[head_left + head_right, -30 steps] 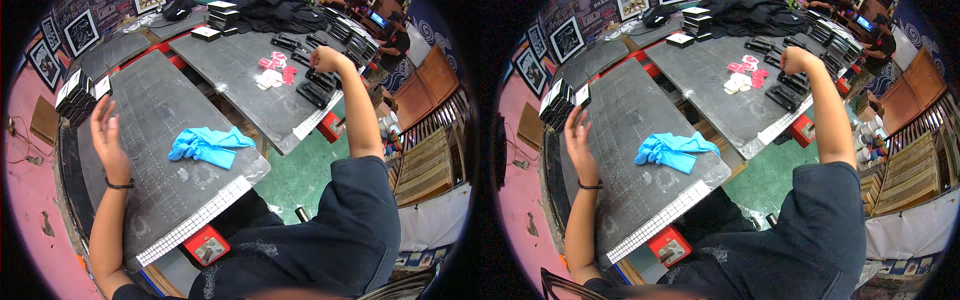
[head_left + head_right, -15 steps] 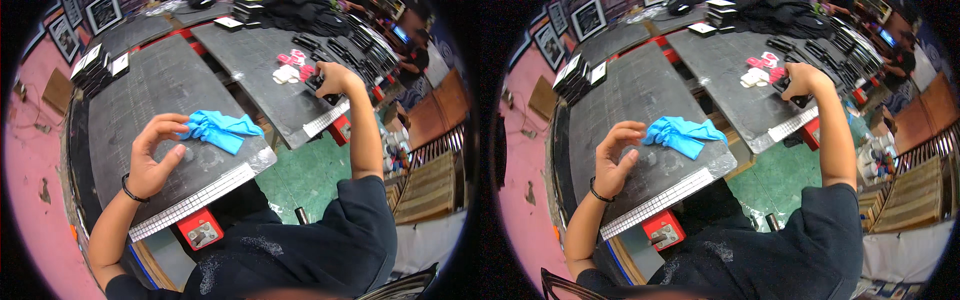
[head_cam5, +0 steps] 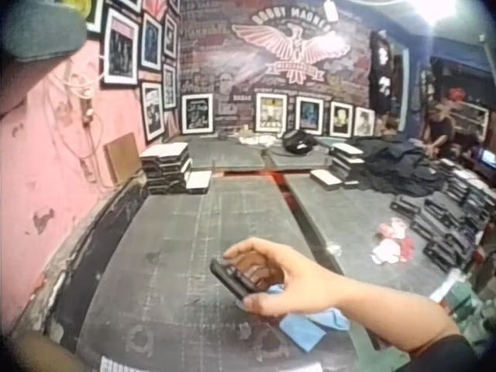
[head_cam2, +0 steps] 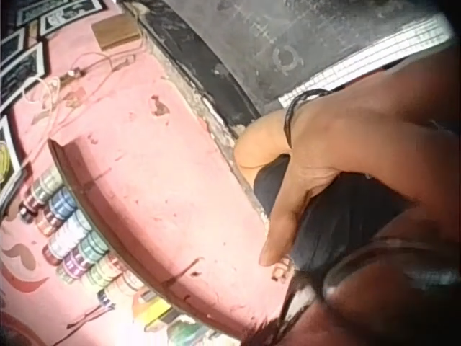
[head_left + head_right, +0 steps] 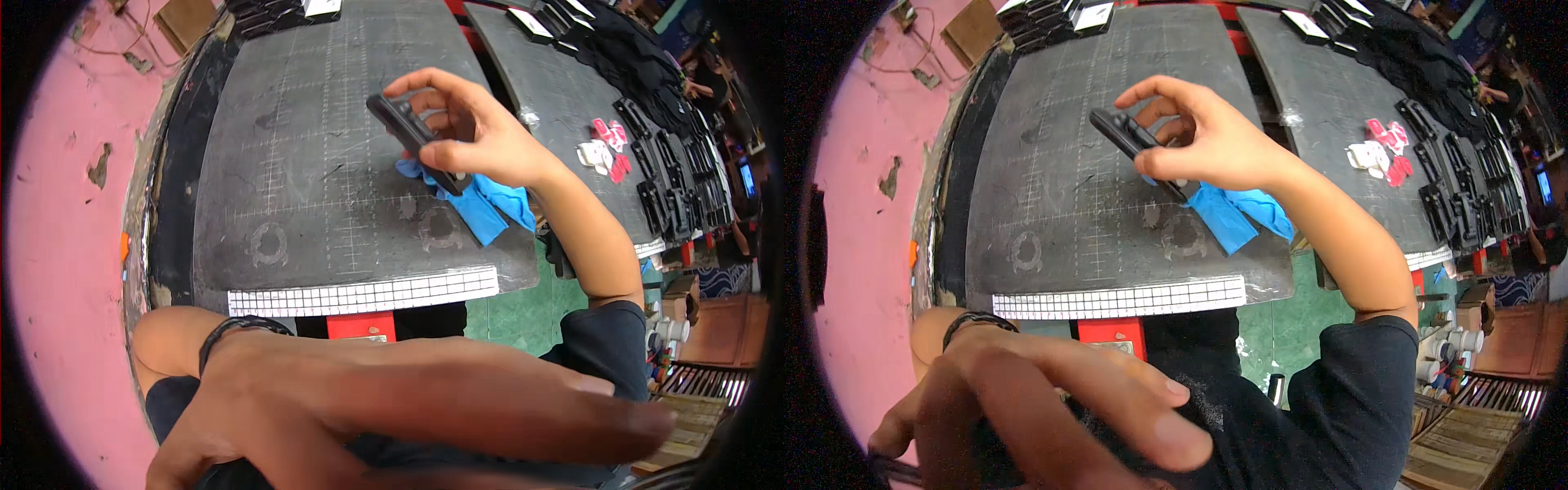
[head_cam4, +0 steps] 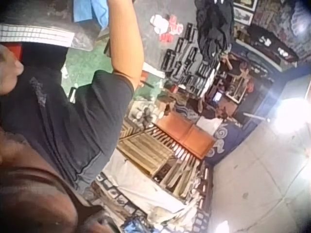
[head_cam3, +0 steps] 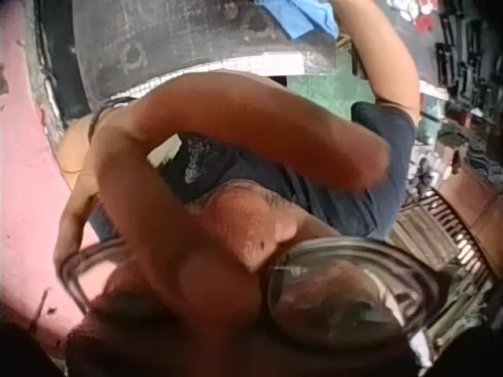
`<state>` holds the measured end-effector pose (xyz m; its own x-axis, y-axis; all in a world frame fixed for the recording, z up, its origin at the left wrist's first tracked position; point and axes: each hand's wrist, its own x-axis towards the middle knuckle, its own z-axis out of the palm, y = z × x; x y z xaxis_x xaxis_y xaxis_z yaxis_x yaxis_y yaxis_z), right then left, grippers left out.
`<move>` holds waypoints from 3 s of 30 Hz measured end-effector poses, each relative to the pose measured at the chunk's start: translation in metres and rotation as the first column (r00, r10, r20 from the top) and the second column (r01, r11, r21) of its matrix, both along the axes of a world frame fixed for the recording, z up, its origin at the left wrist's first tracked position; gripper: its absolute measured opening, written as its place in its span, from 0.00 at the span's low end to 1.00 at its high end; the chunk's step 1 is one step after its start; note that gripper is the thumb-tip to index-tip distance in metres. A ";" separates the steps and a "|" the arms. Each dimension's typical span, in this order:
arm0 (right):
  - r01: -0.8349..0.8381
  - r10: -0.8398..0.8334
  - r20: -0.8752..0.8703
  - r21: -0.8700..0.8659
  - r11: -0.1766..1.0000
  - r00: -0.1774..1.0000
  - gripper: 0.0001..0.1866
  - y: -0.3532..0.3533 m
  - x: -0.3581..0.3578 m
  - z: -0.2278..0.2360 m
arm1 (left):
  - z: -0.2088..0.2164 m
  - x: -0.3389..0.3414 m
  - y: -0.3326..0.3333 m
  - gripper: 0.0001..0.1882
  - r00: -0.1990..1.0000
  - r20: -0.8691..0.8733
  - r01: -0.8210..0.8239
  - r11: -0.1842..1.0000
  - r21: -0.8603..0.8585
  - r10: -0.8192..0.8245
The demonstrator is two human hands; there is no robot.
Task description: Assembling and cleaning parts of a mobile phone stand
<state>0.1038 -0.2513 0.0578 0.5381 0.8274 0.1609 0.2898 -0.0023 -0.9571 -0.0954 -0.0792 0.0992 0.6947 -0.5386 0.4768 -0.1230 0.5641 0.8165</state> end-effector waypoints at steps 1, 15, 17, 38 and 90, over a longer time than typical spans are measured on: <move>0.035 -0.035 -0.006 0.010 0.999 0.999 0.34 0.005 0.001 -0.003 | -0.001 0.003 0.002 0.42 0.997 0.039 -0.065 0.998 0.010 0.064; 0.094 -0.145 0.106 0.385 0.918 0.984 0.31 0.016 -0.021 -0.035 | -0.096 0.096 0.035 0.49 0.851 0.027 -0.516 0.824 0.232 0.525; 0.102 -0.142 0.074 0.394 0.913 0.987 0.29 0.014 -0.024 -0.036 | -0.102 0.093 0.037 0.50 0.851 -0.003 -0.514 0.833 0.206 0.525; 0.237 -0.377 0.434 0.343 0.909 0.819 0.10 0.008 -0.004 -0.045 | -0.098 0.098 0.046 0.45 0.734 0.166 -0.676 0.683 0.276 0.659; 0.216 -0.435 0.620 0.398 0.892 0.653 0.25 0.021 0.003 -0.049 | -0.086 0.107 0.069 0.52 0.887 0.072 -0.449 0.818 0.361 0.455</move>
